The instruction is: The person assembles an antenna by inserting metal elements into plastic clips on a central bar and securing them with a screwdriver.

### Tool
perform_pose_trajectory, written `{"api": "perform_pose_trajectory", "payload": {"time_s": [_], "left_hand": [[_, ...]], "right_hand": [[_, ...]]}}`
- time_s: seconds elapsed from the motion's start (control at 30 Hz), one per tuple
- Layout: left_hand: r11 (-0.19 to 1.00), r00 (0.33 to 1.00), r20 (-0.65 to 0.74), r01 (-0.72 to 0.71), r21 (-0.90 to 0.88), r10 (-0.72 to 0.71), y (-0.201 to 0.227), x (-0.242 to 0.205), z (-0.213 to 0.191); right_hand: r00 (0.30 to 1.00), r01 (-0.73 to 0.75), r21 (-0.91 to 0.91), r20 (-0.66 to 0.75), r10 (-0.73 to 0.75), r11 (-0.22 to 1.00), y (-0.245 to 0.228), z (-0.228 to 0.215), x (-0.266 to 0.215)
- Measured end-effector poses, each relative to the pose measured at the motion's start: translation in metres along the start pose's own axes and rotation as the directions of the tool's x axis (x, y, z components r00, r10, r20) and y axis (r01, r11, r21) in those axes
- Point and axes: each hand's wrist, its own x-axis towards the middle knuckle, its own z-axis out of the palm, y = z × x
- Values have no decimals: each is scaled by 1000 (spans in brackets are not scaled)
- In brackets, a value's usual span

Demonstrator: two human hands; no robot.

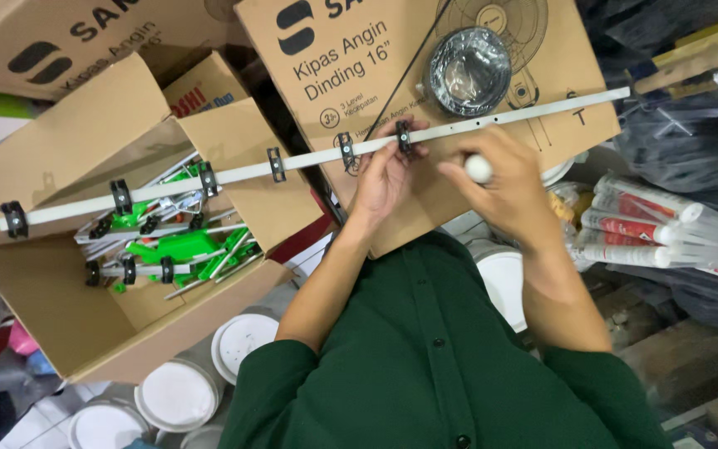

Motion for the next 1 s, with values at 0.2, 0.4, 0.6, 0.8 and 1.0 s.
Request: {"api": "perform_pose_trajectory", "payload": {"time_s": [0.2, 0.4, 0.6, 0.8, 1.0], "left_hand": [[992, 998, -45, -28, 120, 33, 0, -6, 1], [821, 927, -358, 287, 493, -109, 13, -38, 17], [-308, 896, 431, -383, 871, 106, 98, -61, 106], [-543, 888, 429, -444, 712, -165, 121, 4, 122], [-412, 896, 178, -354, 840, -407, 121, 30, 104]], "right_hand": [[997, -72, -73, 24, 74, 995, 11, 39, 5], [996, -49, -141, 66, 59, 989, 20, 54, 8], [990, -126, -63, 53, 130, 990, 20, 57, 5], [999, -35, -63, 24, 37, 997, 24, 51, 4], [994, -91, -28, 57, 92, 995, 29, 50, 4]]}}
